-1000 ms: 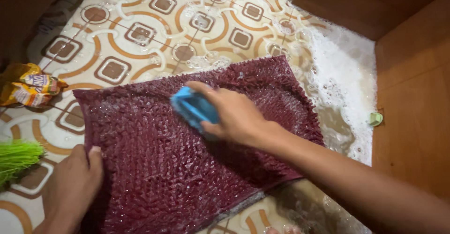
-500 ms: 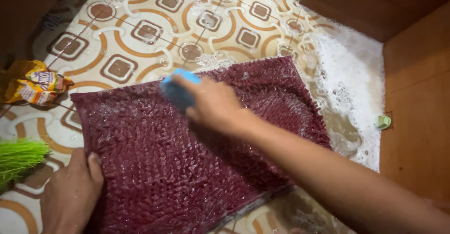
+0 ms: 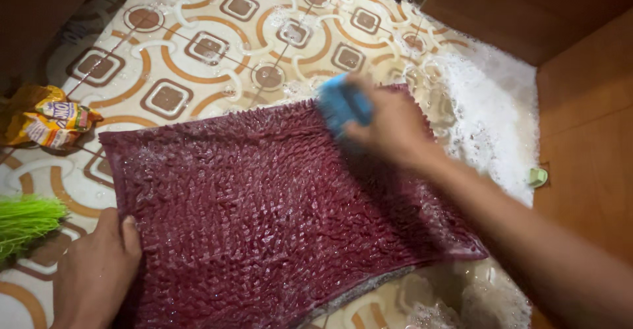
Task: The person scrubs a small rug on the floor using a brush and soapy water. They then rinse the rug with water from a hose.
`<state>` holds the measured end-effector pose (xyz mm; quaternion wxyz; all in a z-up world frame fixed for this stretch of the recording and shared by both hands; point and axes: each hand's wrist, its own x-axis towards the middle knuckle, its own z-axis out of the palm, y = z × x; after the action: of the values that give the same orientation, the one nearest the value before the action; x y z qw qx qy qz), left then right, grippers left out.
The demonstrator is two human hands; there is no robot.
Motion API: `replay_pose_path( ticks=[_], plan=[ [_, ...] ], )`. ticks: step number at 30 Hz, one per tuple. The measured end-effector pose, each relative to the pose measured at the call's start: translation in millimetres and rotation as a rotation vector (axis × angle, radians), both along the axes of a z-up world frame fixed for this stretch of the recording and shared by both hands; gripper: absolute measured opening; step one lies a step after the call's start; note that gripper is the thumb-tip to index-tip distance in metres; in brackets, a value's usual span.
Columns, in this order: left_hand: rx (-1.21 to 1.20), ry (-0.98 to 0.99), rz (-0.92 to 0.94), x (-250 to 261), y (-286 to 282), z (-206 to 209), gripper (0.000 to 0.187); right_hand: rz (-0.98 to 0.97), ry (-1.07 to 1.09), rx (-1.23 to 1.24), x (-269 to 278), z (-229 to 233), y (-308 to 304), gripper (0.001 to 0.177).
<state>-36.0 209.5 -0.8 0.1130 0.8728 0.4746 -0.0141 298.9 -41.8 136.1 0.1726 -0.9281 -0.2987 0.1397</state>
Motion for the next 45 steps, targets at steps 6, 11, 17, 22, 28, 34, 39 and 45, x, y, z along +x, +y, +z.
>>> replay_pose_path(
  ticks=[6,11,17,22,28,34,39,45],
  plan=[
    [0.014,0.005,0.014,-0.2,-4.2,2.4,0.035,0.656,-0.131,0.059,-107.6,-21.8,15.1,0.070],
    [0.018,-0.001,-0.015,-5.2,-1.2,-2.2,0.034,0.472,-0.168,0.042,-57.1,-38.1,-9.2,0.072],
    [0.039,-0.002,-0.052,-6.9,1.4,-4.7,0.034,-0.047,-0.276,-0.189,63.3,-18.5,-78.6,0.074],
    [0.009,-0.033,-0.011,-6.6,-2.1,0.8,0.043,0.069,-0.282,-0.060,40.8,-12.2,-69.3,0.062],
    [-0.244,0.073,0.152,-45.8,-0.2,-23.0,0.060,0.550,-0.068,0.183,-98.5,-12.8,-53.3,0.060],
    [-0.128,-0.063,0.023,-86.8,-28.1,-86.2,0.057,0.695,-0.038,0.004,-156.4,-30.6,-57.7,0.069],
    [-0.064,-0.039,-0.002,-85.9,-25.3,-81.5,0.048,0.299,0.014,0.024,-72.8,-41.0,-84.3,0.064],
    [-0.051,-0.053,-0.027,-86.5,-21.1,-84.9,0.045,-0.121,-0.169,-0.221,29.2,-20.1,-121.4,0.079]
  ],
)
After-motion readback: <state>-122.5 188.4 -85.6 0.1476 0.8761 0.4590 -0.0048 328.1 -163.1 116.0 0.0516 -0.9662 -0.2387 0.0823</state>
